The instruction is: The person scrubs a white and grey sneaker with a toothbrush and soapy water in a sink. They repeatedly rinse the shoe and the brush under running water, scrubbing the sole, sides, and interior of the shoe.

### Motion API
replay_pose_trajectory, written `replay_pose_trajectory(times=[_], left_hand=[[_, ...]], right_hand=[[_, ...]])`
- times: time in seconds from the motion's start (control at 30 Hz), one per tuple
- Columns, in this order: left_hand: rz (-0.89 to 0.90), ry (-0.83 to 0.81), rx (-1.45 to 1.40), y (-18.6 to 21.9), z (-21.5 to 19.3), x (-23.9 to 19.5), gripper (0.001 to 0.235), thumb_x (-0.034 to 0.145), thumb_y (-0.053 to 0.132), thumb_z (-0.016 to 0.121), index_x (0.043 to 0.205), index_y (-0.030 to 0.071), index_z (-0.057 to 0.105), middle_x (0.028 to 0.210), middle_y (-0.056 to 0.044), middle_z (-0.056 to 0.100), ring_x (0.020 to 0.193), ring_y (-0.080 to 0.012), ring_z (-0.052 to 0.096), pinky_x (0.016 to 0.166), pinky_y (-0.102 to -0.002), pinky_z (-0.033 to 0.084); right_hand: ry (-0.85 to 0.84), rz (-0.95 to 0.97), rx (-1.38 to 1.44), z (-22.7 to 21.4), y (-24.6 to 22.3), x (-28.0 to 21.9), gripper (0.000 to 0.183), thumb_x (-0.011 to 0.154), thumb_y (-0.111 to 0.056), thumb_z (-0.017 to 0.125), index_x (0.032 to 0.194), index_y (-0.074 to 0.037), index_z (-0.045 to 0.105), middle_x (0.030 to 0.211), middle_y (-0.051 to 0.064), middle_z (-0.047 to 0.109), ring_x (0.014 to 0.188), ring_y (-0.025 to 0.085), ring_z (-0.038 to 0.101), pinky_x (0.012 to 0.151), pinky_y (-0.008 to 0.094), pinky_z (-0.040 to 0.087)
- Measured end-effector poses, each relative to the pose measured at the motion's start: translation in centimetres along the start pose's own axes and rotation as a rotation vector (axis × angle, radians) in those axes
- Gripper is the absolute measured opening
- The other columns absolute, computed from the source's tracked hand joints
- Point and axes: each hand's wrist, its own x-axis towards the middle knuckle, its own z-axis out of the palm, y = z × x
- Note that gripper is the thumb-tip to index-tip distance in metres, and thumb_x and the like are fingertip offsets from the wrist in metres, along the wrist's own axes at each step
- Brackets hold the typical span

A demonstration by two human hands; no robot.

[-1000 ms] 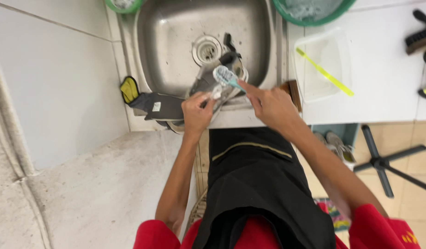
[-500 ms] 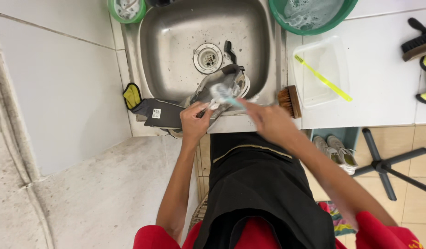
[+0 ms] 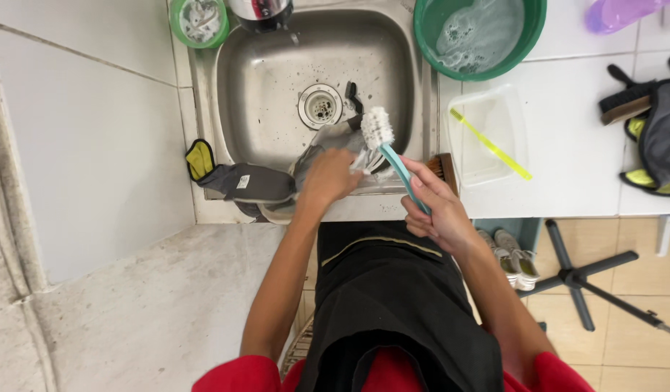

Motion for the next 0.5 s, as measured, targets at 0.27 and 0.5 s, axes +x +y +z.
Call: replay_pose_trajectory(times=[0.27, 0.5], left_hand=[[0.16, 0.243, -0.164, -2.9, -1.6, -1.7, 0.008, 0.1, 0.012, 0.071, 0.093, 0.009, 0.074, 0.074, -0.017, 0.074, 0.074, -0.0432, 0.075, 0.071, -0.048, 0.058], [0.044, 0.557, -0.625, -4.3, -10.3, -7.8, 0.036, 0.069, 0.034, 0.104, 0.068, 0.014, 0.074, 0.048, 0.0, 0.061, 0.058, -0.0061, 0.05, 0.051, -0.025, 0.037]], right_hand=[[-0.132, -0.162, 0.036, -2.7, 1.8, 2.1, 0.046, 0.116, -0.027, 0.045, 0.156, -0.005, 0.048, 0.072, 0.012, 0.048, 0.043, 0.019, 0.052, 0.045, 0.031, 0.044], [0.067, -0.425, -0.27, 4.9, -9.4, 12.4, 0.025, 0.115, -0.016, 0.056, 0.139, -0.013, 0.05, 0.073, -0.007, 0.039, 0.056, 0.006, 0.036, 0.051, 0.022, 0.034]])
